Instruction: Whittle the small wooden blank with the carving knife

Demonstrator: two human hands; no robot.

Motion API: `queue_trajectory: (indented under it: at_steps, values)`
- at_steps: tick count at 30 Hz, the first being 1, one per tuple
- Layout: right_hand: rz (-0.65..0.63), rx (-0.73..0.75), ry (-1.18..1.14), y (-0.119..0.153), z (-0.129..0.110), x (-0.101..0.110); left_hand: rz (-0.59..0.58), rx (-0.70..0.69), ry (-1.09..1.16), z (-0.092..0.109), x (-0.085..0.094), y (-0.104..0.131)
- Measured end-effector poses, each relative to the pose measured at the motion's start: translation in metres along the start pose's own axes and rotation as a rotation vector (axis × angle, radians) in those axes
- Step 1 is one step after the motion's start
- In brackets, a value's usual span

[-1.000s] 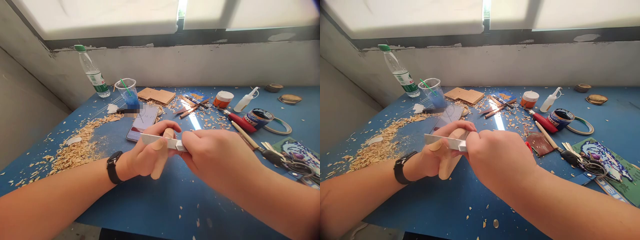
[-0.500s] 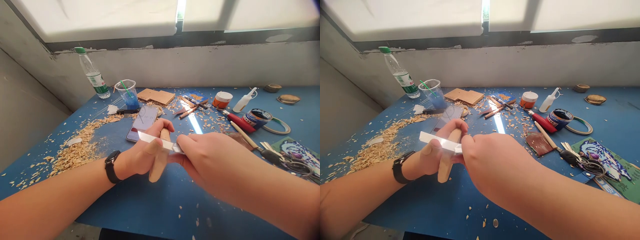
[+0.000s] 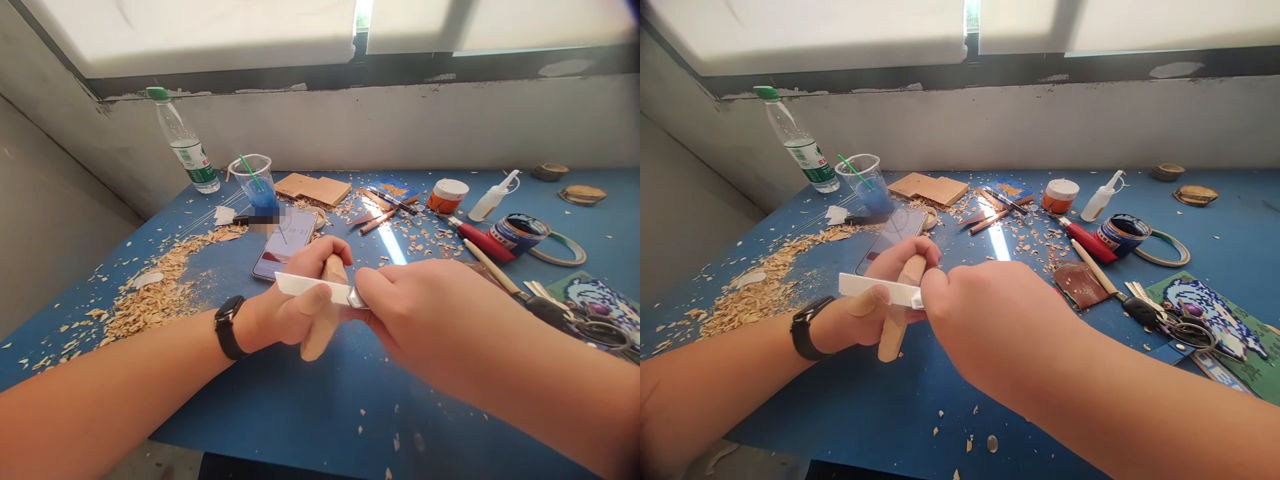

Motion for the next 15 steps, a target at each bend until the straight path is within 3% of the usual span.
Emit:
queue_trajectory:
  at_steps: [6, 9, 12, 15]
  values:
    - [-0.039, -0.041, 0.045, -0.003, 0.005, -0.005, -0.029, 0.022, 0.128, -0.006, -0.003, -0.001]
    - [-0.072, -0.107, 0.065, -0.004, 0.009, -0.007, 0.001, 0.025, 0.067, -0.006, 0.001, -0.002]
    - [-0.03, -0.182, 0.101, -0.005, 0.013, -0.004, 0.057, 0.038, -0.014, -0.006, 0.007, -0.001]
    - [0.026, -0.136, 0.095, -0.004, 0.009, 0.001, 0.097, 0.028, -0.011, -0.005, 0.01, 0.001]
Point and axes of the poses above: each hand's wrist, its own y-axis away from the middle knuckle, its own x-axis out of the back of the hand, z = x × y, the point moved 7 cm from there along -y, towards the middle knuckle, and after that the axes turned 13 degrees about y, right-handed, at the moved point
